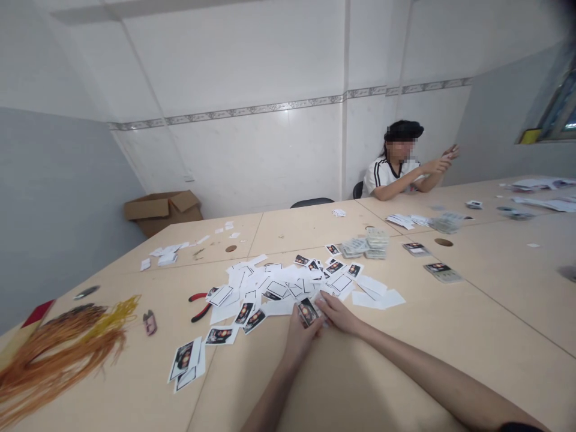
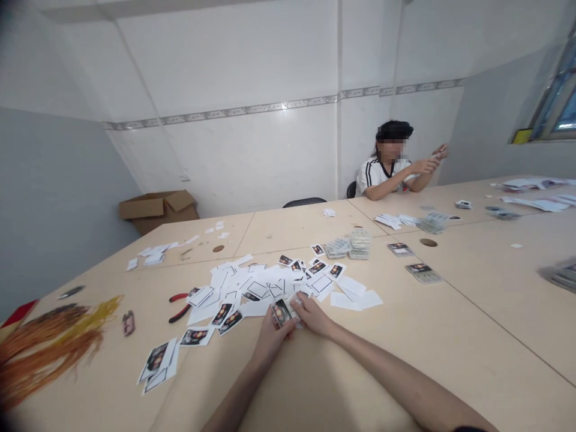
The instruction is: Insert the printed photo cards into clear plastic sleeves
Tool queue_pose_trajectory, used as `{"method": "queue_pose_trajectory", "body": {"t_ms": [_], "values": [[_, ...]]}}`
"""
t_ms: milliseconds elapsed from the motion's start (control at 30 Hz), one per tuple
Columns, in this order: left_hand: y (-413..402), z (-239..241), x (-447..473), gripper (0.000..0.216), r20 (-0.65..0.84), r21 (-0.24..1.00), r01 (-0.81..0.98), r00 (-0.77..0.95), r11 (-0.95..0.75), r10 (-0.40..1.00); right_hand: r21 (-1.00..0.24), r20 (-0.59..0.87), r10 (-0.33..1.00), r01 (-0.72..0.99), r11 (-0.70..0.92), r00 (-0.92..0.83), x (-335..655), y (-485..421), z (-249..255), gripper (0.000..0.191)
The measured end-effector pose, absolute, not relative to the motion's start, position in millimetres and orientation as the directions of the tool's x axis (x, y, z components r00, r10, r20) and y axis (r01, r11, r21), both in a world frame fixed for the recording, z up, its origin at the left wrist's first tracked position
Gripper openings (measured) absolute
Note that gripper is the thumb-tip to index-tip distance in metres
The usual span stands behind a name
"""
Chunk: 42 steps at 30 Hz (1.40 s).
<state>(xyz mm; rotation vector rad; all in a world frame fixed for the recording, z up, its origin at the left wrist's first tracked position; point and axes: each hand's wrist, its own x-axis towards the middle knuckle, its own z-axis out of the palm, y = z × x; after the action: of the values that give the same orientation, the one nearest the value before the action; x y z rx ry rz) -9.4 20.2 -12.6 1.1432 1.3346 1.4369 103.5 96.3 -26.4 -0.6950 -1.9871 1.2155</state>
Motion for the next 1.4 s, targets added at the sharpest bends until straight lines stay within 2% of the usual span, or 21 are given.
{"method": "queue_pose_trajectory", "body": {"t_ms": [667,867,1133,1400], "values": [[19,-9,-11,0.039,0.027,1.000,-0.002,-0.154,-0.027,0.988,-0.987,0.146,0.650,-0.063,0.150,-0.746,107,105,-23,0.042],[20,-13,-13,0.034,0.071,0.997,-0.017,-0.074,-0.072,0.995,-0.994,0.108,0.620,-0.072,0.083,-0.777,111,105,-21,0.041],[21,-14,-17,0.036,0.033,0.999,-0.016,-0.010,-0.033,0.999,-0.997,0.080,0.609,-0.058,0.055,-0.789,114,104,-17,0.041],[19,-12,-21,0.034,0.056,0.997,-0.048,0.095,-0.052,0.994,-0.993,0.103,0.587,-0.053,0.103,-0.803,116,105,-15,0.046]]}}
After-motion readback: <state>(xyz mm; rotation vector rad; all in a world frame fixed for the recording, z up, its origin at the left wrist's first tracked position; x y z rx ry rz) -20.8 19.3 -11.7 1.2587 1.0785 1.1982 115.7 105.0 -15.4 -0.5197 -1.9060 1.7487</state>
